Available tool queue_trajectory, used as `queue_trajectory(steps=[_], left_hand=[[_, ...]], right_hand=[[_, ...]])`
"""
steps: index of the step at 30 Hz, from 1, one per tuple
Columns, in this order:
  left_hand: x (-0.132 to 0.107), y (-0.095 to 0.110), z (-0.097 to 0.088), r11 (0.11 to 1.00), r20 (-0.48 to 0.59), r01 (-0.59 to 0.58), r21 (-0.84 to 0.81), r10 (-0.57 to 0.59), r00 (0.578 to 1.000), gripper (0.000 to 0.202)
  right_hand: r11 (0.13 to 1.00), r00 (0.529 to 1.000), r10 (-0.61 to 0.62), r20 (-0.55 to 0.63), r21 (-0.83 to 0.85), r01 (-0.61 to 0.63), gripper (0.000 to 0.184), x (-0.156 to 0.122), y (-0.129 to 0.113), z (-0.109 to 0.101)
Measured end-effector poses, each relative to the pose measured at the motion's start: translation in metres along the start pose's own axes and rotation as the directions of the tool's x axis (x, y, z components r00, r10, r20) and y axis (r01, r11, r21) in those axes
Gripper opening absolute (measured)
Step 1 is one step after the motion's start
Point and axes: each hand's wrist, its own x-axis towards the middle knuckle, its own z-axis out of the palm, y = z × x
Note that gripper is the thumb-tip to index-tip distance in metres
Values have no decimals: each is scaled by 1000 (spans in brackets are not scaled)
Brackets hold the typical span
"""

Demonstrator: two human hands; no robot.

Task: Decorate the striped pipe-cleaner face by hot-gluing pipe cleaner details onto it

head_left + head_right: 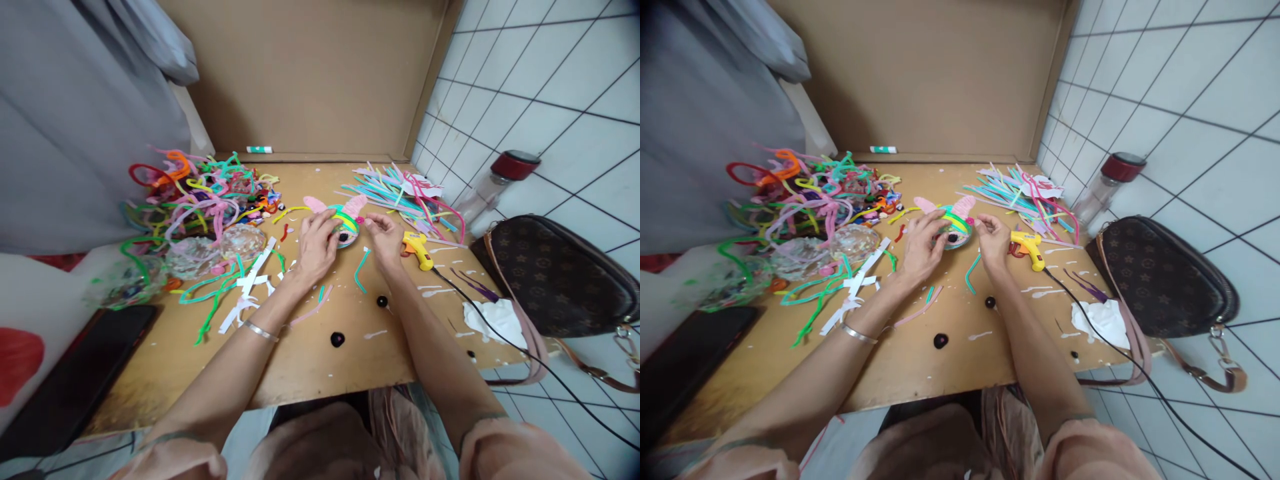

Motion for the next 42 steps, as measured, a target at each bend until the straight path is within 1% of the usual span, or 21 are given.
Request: queue_trajectory(steps=[4,10,20,27,30,32,34,35,36,38,40,42], left_hand=[[0,0,1,1000,1,-14,2,14,1000,29],[-1,0,2,1000,8,-19,3,19,1000,31],[-2,-2,5,999,-4,-30,12,30,1000,32],[-1,1,4,1000,-7,3,-14,-3,1000,31],[0,3,3,999,9,20,-31,-20,1000,31],[0,4,1,999,23,23,-35,-22,999,32],[0,5,1,999,34,22,-30,-21,999,33],[0,4,2,999,37,22,-26,-21,999,33],[0,4,2,999,36,22,-23,-21,999,33],[-1,3,4,1000,28,21,-22,-20,999,34],[-1,3,6,1000,16,18,-26,-18,1000,34],[-1,4,7,999,0,15,-39,-15,1000,34]], right_hand=[[1000,999,18,-28,5,-17,28,-1,-6,-3],[999,999,-14,-39,-49,12,23,0,-8,-6],[997,1000,4,-29,-75,-6,23,1,-6,-7],[998,999,-9,-34,-59,7,25,-1,-6,-4],[993,997,-61,-57,-103,55,22,-4,-9,-3],[977,985,-148,-86,-166,133,19,-8,-13,-3],[938,962,-260,-80,-257,232,17,-16,-18,0],[907,948,-316,-46,-307,287,17,-20,-21,1],[868,930,-367,13,-354,347,18,-25,-23,3],[769,878,-451,162,-428,474,21,-34,-24,7],[656,817,-496,293,-490,574,25,-41,-23,11],[550,776,-509,372,-553,626,28,-46,-20,13]])
